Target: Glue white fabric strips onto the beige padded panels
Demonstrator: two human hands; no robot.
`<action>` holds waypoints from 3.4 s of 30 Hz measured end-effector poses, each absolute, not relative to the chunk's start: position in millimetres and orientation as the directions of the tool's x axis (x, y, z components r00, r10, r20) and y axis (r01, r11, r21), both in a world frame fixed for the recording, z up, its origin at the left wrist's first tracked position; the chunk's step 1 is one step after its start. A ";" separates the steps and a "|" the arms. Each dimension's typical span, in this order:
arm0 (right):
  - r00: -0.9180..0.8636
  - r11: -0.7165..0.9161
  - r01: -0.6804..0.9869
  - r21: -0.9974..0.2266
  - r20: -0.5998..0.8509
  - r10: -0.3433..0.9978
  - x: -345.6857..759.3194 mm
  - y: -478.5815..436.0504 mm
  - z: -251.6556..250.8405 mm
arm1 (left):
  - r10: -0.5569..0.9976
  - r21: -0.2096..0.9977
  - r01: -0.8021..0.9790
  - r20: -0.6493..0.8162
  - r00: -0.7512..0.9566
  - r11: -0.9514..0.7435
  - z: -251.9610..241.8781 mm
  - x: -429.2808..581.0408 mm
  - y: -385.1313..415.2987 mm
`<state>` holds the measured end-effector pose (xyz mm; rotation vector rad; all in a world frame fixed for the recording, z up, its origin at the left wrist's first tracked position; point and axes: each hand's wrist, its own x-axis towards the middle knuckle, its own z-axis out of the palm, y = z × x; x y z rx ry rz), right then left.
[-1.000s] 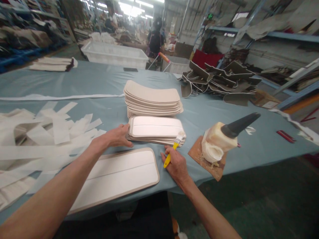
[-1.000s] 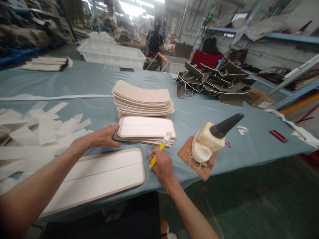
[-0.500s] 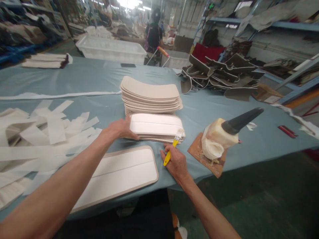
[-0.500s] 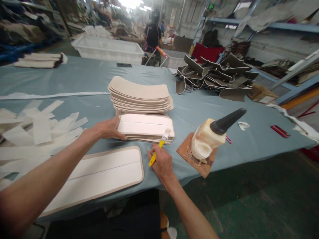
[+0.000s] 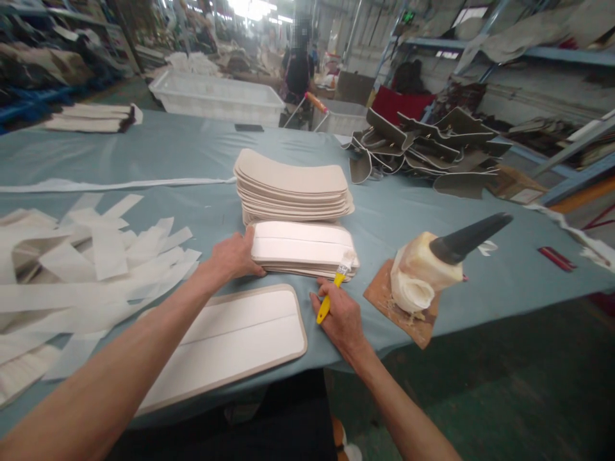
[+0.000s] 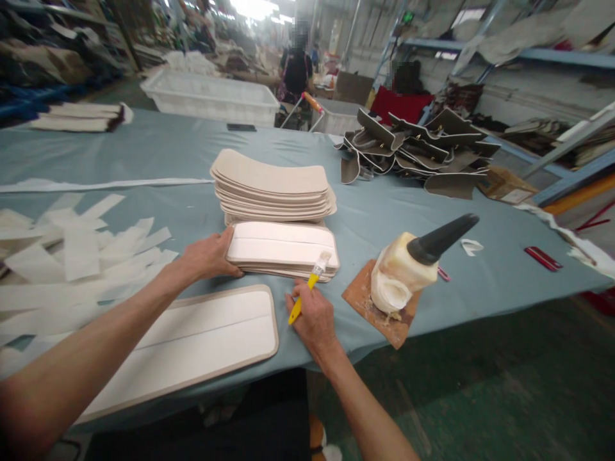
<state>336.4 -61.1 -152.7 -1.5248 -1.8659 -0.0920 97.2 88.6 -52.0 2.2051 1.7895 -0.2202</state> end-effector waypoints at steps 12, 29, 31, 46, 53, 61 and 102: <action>-0.050 0.304 0.873 -0.381 0.549 0.834 339.9 -64.6 -155.2 | 0.893 0.393 0.887 -0.265 0.363 -0.244 -50.1 32.9 73.6; -0.063 0.304 0.895 -0.326 0.584 0.810 336.3 -62.3 -153.4 | 0.945 0.699 0.673 0.014 0.327 -0.243 -43.0 20.0 84.5; -0.068 0.309 0.894 -0.324 0.584 0.809 336.9 -63.2 -151.8 | 0.945 0.735 0.636 0.018 0.327 -0.234 -40.2 27.2 90.1; -0.092 0.281 0.926 -0.251 0.573 0.815 341.3 -68.6 -150.2 | 0.924 0.731 0.566 -0.291 -0.248 0.382 -61.5 -101.4 -120.2; -0.085 0.275 0.930 -0.245 0.583 0.808 339.2 -67.5 -148.2 | 0.971 0.591 0.778 -0.035 -0.238 0.212 -87.7 -83.3 -146.4; -0.068 0.240 0.913 -0.329 0.458 0.887 334.9 -89.2 -133.8 | 0.988 0.544 0.834 0.056 -0.143 0.090 -101.8 -88.7 -156.6; -0.305 0.332 0.930 -0.155 0.176 0.936 302.4 -118.4 -103.4 | 0.897 0.404 0.913 -0.378 0.230 -0.064 -69.8 -117.4 -99.7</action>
